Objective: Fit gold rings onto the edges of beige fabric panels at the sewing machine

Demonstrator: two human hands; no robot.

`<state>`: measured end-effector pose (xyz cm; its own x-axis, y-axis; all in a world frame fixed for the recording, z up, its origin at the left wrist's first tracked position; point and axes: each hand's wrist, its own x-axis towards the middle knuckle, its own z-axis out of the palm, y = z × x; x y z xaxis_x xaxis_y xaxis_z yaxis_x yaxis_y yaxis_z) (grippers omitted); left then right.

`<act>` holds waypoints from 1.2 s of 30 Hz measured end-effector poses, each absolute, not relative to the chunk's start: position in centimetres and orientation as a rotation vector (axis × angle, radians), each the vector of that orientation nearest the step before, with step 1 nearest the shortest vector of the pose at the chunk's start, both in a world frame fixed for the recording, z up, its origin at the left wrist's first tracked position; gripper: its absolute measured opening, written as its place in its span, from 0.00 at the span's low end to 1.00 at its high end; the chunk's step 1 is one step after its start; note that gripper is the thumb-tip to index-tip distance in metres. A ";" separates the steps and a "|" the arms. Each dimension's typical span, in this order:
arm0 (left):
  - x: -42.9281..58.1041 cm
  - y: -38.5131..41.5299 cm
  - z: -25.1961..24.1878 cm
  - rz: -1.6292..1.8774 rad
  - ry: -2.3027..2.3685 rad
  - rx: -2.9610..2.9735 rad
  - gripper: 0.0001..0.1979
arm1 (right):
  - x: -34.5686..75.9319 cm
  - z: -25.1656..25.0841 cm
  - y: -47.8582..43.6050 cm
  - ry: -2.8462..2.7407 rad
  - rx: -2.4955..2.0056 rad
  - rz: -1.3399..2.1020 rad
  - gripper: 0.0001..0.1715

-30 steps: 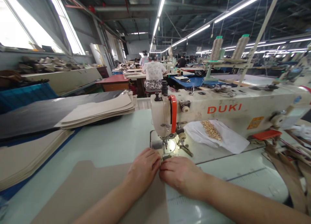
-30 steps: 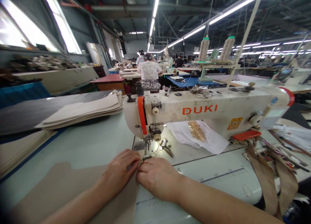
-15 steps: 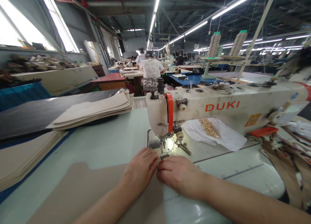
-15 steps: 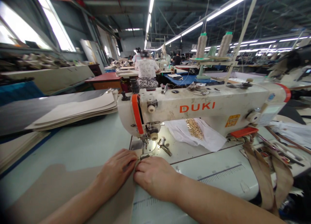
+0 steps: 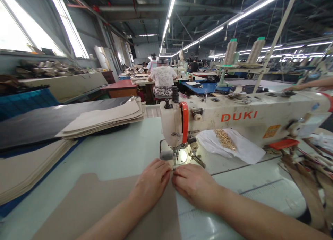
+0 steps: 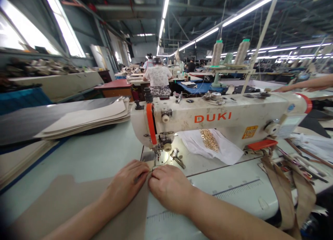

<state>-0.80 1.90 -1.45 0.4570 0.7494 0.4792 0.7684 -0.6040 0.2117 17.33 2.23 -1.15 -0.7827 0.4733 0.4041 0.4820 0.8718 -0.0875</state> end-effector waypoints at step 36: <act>-1.4 0.7 -1.0 -0.790 -1.302 -2.757 0.12 | 16.8 -1.7 2.5 -2.694 -0.684 -0.167 0.05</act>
